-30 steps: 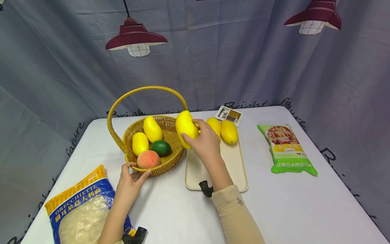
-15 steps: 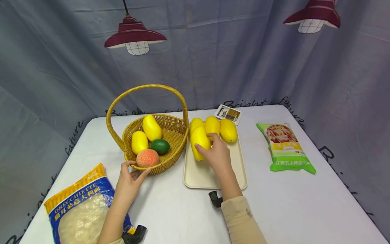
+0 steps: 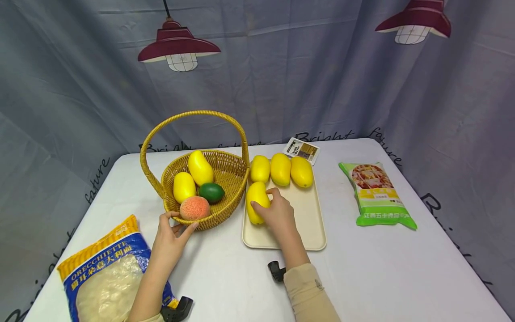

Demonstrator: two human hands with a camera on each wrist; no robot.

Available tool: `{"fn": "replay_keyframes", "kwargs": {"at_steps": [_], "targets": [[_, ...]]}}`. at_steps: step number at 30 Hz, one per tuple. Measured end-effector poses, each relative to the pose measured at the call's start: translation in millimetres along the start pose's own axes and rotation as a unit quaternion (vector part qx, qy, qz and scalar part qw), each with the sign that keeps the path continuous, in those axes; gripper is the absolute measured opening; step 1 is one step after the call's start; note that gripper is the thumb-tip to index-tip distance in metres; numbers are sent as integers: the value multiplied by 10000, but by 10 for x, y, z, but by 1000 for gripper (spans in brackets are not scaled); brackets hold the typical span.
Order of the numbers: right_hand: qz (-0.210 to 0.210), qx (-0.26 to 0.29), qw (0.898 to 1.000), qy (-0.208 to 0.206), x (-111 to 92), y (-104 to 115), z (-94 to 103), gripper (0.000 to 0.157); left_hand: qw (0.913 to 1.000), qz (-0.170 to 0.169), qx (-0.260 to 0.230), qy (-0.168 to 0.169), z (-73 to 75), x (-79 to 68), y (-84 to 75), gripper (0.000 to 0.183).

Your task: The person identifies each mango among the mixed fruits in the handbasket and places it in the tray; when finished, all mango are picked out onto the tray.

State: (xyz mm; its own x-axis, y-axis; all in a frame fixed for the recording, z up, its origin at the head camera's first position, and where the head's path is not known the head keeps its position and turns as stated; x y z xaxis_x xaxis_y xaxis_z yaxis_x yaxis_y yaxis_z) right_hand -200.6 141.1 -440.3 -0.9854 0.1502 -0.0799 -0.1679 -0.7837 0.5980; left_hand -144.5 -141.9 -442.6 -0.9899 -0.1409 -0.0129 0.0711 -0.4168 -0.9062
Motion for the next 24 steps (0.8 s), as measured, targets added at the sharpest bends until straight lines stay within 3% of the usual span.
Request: {"fn": "replay_keyframes", "kwargs": {"at_steps": [24], "targets": [[-35, -52, 10000, 40, 23, 75, -66, 70, 10000, -63, -55, 35, 3, 1, 5, 67]]}}
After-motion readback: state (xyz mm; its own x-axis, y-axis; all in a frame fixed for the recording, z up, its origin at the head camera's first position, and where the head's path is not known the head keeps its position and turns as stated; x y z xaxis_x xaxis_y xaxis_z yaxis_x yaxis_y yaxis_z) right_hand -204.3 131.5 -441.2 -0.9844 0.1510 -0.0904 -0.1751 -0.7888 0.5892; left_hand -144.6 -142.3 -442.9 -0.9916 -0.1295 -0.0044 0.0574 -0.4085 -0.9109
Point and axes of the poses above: each hand's wrist, its own x-axis towards the middle knuckle, its own z-axis out of the back of the hand, y = z × x, the point moved 3 cm from there along x, towards the middle knuckle, and after that the axes turned 9 degrees about -x, right-handed, at the moved point
